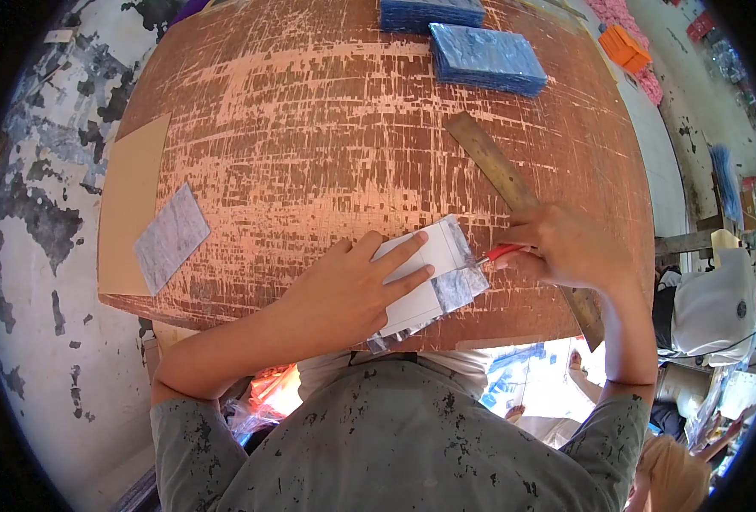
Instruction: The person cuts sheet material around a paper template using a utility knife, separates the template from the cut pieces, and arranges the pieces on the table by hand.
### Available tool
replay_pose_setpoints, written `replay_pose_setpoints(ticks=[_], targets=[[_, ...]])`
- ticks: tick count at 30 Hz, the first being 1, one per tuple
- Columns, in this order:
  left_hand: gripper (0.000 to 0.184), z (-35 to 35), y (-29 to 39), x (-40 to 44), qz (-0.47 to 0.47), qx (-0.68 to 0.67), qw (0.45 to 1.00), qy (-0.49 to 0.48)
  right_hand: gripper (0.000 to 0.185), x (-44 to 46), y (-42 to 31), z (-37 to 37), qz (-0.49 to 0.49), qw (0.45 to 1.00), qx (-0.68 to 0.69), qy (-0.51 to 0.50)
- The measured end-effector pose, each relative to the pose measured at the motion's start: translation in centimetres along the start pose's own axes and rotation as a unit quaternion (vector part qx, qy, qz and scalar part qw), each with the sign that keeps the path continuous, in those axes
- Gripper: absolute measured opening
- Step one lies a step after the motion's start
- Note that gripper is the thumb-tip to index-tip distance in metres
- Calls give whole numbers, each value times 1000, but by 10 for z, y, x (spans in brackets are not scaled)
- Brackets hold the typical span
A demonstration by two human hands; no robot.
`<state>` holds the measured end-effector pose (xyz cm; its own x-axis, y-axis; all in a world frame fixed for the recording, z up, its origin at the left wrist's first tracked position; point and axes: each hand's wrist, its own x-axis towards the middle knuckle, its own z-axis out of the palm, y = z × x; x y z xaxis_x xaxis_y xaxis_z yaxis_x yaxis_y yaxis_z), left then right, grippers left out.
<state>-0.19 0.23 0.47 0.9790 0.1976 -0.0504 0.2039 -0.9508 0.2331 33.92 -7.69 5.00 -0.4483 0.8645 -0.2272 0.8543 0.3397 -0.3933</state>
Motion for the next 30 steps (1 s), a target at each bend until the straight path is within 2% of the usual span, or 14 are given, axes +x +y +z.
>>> replay_pose_setpoints(ticks=[11, 14, 16, 18, 20, 21, 22, 24, 30], targets=[[80, 1, 0, 0, 8, 8, 1000, 2, 20, -11, -2, -14, 25, 1000, 9, 5], [80, 1, -2, -1, 9, 12, 1000, 2, 19, -28, -27, -15, 70, 996, -7, 47], [81, 3, -3, -3, 11, 13, 1000, 5, 23, -44, -58, 5, 173, 979, 23, 110], [83, 5, -4, -3, 15, 11, 1000, 23, 26, -59, -77, 47, 201, 971, -8, 125], [84, 4, -4, -3, 14, 4, 1000, 20, 27, -57, -108, 66, 243, 961, 71, 113], [85, 4, -4, -3, 13, -2, 1000, 18, 26, -53, -126, 69, 313, 940, 109, 86], [85, 4, -5, -3, 15, -4, 1000, 15, 36, -56, -128, 86, 256, 956, 88, 113], [79, 6, -6, -3, 22, 16, 999, 18, 41, -49, -146, 96, 267, 947, 88, 155], [64, 1, -10, -4, 26, -26, 999, 1, 60, -29, -170, 110, 315, 928, 108, 168]])
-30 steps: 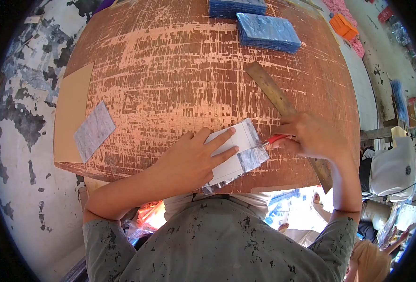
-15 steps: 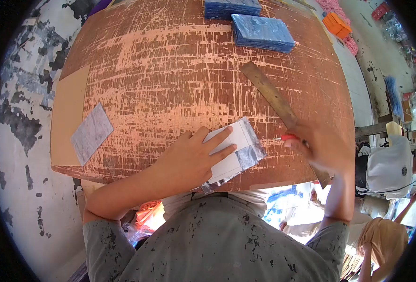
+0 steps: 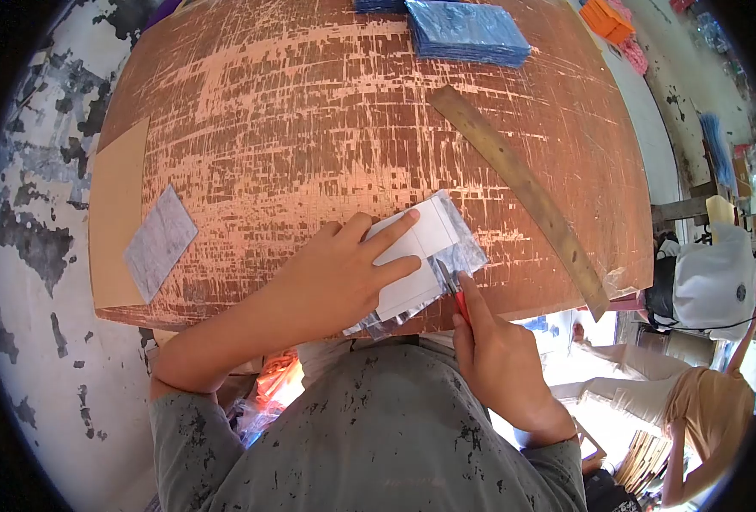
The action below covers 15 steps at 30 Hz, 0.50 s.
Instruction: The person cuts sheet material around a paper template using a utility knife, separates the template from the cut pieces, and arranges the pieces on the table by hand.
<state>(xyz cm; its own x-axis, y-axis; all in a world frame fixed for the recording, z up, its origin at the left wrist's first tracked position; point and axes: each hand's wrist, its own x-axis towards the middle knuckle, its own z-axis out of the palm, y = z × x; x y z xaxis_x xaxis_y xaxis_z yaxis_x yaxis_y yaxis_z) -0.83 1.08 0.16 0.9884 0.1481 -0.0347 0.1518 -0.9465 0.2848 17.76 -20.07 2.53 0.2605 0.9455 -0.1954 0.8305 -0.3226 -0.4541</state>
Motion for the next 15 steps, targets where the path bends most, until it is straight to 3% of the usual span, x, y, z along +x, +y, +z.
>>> replay_pose_setpoints(ticks=[6, 15], targets=[[58, 1, -2, 1, 33, 42, 998, 33, 62, 1, -3, 11, -28, 999, 23, 32], [60, -1, 0, 0, 7, 21, 1000, 11, 61, 5, -8, 5, -16, 1000, 16, 10]])
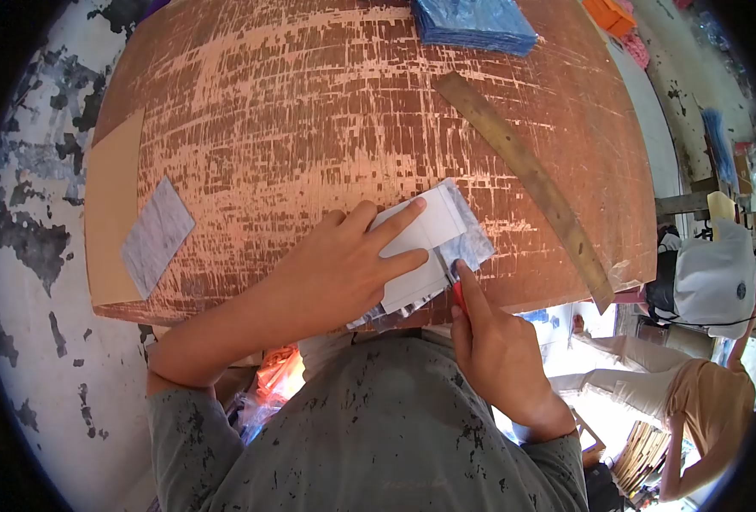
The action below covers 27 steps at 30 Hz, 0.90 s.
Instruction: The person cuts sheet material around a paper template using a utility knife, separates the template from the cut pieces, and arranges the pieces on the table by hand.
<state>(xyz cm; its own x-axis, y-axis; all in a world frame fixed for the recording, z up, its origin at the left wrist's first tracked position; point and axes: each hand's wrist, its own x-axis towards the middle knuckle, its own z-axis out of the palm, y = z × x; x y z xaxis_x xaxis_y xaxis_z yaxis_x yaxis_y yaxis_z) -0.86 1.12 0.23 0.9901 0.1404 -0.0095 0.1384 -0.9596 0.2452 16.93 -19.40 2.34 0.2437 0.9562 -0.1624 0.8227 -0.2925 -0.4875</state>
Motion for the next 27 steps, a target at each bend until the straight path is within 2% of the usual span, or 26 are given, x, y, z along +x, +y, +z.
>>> replay_pose_setpoints(ticks=[7, 9, 16, 18, 22, 27], targets=[[59, 0, 0, 0, 0, -11, 1000, -1, 59, 1, -2, 2, 1, 1000, -21, 11], [60, -1, 1, 0, -8, -11, 1000, -6, 57, 3, -6, -6, 9, 998, -57, -19], [61, 5, 0, -1, -2, -18, 1000, 15, 53, 0, -4, -9, 10, 996, -86, -22], [61, 4, 0, -1, -6, -27, 1000, 8, 61, -1, -3, -11, -1, 994, -94, -52], [60, 3, 0, 0, -8, -36, 999, 6, 62, -6, -1, -11, -13, 996, -85, -39], [59, 3, 1, -1, -9, -33, 999, 11, 64, -11, -2, -15, 9, 994, -79, -69]])
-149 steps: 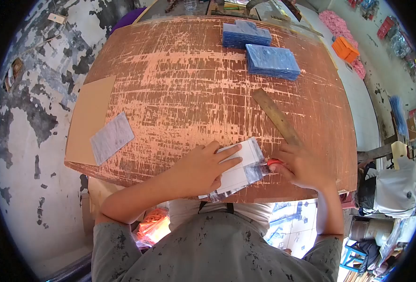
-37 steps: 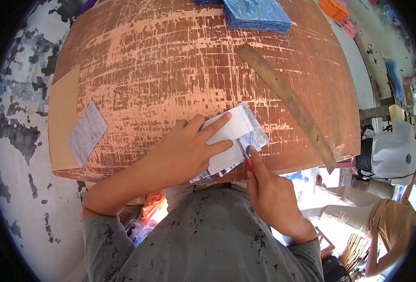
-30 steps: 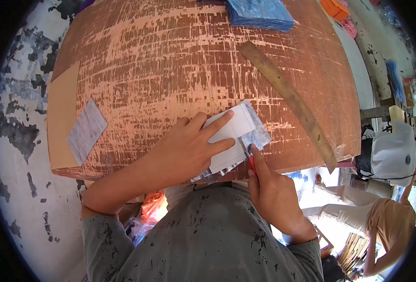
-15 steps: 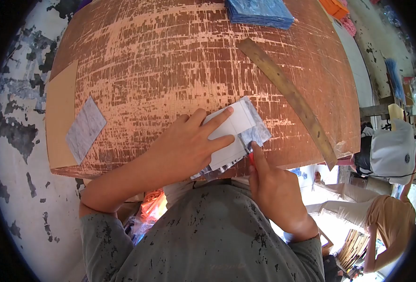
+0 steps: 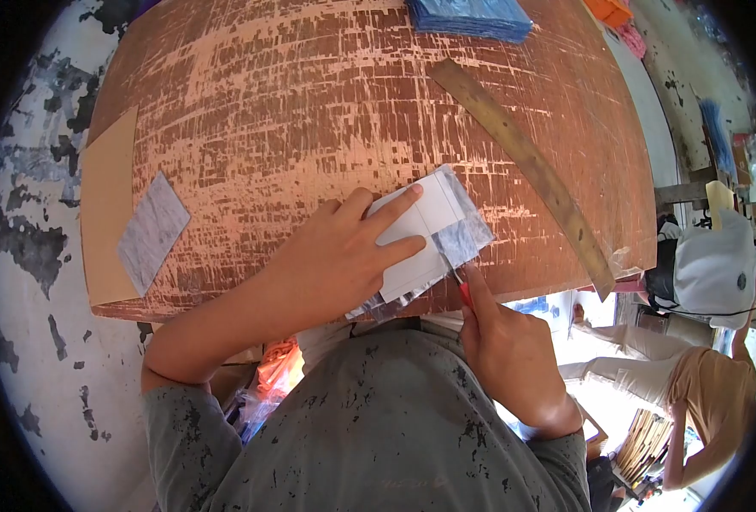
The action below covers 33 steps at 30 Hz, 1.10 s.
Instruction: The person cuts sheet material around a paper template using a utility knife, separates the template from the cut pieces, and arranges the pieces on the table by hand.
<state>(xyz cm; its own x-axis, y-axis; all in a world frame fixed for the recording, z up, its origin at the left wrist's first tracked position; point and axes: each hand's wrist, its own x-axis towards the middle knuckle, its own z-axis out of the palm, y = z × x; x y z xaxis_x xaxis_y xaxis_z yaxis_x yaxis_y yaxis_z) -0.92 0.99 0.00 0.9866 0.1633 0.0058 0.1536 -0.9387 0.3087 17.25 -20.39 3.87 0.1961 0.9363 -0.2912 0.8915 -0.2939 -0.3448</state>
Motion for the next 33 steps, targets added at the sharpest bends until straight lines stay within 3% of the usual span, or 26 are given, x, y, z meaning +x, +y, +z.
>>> replay_pose_setpoints(ticks=[10, 12, 15, 22, 25, 27, 30, 33], targets=[[55, -1, 0, 1, -5, -17, 1000, -2, 66, -15, 4, 3, 8, 1000, 2, -9], [55, -2, 1, 0, -1, -6, 1000, 0, 52, -17, 3, 6, 17, 1000, -2, 19], [54, -1, -1, 0, 1, -22, 1000, 6, 64, -20, 6, 5, 6, 1000, -6, -2], [50, -3, -9, -1, 18, -50, 998, 23, 62, -31, 6, 0, 28, 999, -25, -27], [49, -6, -10, -1, 36, -47, 998, 31, 56, -36, 2, -2, -8, 999, 30, 40], [56, -7, -13, -1, 41, -50, 998, 17, 47, -33, -6, 7, -32, 994, 74, 72], [64, -12, -17, -1, 49, -46, 998, -15, 40, -22, -22, 21, -57, 993, 91, 44], [70, -14, -22, 1, 42, -58, 996, -45, 42, -12, -39, 31, -80, 994, 64, 49]])
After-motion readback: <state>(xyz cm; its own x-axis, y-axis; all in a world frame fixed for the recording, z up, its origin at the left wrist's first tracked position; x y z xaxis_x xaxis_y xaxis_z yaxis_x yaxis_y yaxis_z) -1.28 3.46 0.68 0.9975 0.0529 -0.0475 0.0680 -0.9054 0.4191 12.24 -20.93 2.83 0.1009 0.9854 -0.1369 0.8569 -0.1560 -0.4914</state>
